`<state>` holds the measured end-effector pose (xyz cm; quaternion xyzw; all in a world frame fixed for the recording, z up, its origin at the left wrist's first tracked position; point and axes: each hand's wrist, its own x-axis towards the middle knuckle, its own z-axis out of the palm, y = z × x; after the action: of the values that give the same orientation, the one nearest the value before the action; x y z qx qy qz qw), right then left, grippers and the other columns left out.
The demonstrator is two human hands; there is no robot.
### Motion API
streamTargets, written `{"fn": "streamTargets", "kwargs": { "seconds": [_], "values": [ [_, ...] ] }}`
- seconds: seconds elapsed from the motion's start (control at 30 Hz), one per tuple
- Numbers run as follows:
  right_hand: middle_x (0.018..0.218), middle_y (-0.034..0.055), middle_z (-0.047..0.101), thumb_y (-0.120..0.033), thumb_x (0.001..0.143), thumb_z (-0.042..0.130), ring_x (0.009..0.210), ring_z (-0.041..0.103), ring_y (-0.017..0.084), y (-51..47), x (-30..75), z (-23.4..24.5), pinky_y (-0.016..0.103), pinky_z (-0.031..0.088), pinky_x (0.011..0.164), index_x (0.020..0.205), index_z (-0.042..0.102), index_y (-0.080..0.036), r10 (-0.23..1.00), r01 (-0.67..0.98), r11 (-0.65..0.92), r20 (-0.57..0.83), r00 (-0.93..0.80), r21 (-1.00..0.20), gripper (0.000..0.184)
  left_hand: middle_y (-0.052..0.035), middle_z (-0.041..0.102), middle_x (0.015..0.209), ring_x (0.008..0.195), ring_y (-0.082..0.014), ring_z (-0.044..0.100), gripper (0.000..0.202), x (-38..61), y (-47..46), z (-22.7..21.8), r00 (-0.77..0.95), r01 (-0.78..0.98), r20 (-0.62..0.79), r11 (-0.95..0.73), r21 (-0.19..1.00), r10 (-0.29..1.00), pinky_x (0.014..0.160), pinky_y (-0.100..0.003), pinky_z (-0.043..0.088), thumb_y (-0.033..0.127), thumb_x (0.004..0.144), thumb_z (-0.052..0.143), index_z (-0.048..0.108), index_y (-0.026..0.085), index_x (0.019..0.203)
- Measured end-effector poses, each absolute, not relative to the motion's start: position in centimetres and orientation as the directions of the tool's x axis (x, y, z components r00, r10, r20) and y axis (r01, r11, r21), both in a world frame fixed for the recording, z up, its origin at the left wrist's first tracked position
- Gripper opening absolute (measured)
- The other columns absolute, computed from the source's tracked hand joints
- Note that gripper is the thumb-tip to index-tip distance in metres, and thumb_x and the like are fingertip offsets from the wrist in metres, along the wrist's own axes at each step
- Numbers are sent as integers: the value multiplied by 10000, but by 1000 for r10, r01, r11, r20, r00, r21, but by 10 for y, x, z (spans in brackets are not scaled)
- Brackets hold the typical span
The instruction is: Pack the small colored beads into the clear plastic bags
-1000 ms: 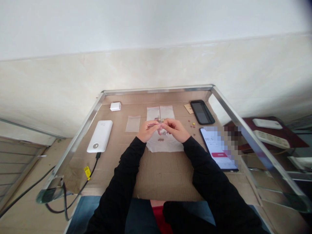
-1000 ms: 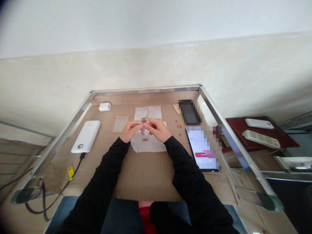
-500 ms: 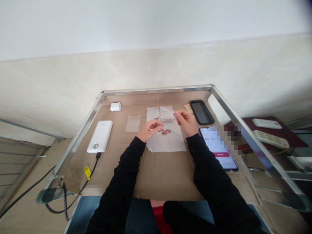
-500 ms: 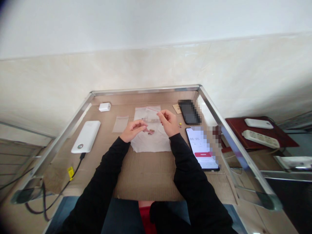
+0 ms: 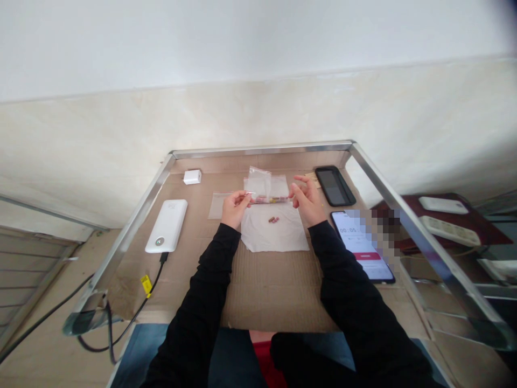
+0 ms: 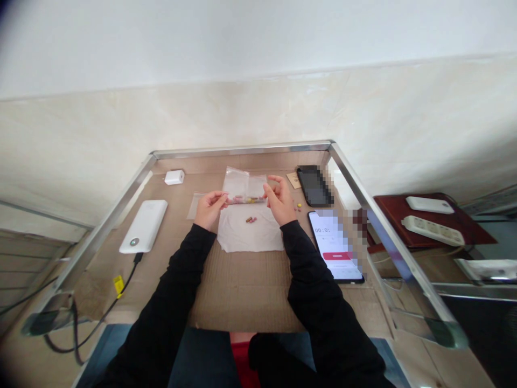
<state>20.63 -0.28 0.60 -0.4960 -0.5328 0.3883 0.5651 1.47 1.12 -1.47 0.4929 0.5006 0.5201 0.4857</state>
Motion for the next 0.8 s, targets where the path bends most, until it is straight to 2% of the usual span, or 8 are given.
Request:
{"fn": "streamTargets", "kwargs": {
  "seconds": [0.1,0.2,0.57,0.8],
  "values": [
    [578,-56,467,-410,756,500,404,390,55,-3,206,6,193,319,390,975,443,-198,971,84,201,210,113,-976,310,-23,624,611,537,-98,565,206,10,16,-19,-144,-16,-2,0,1000,990,521,-218,430,288,649,604,583,120,765],
    [578,-54,459,-390,752,508,419,402,55,-3,205,6,187,320,390,951,467,-187,973,77,207,214,89,-975,288,-26,626,611,535,-93,561,177,9,18,-21,-169,-9,-13,11,1000,986,498,-202,422,263,652,600,582,120,754],
    [583,-44,474,-387,756,497,431,413,50,-2,205,3,176,327,393,896,504,-171,975,87,212,217,51,-973,258,-39,644,651,498,-80,531,239,10,19,-27,-95,33,-14,17,999,995,459,-191,393,296,659,602,601,120,820],
    [602,-32,500,-397,760,487,432,409,54,-5,203,4,189,338,404,878,513,-169,976,106,211,215,21,-972,258,-56,650,669,635,-134,601,217,13,19,-27,-69,44,52,-49,998,996,558,-238,451,276,662,607,606,114,806]
  ]
}}
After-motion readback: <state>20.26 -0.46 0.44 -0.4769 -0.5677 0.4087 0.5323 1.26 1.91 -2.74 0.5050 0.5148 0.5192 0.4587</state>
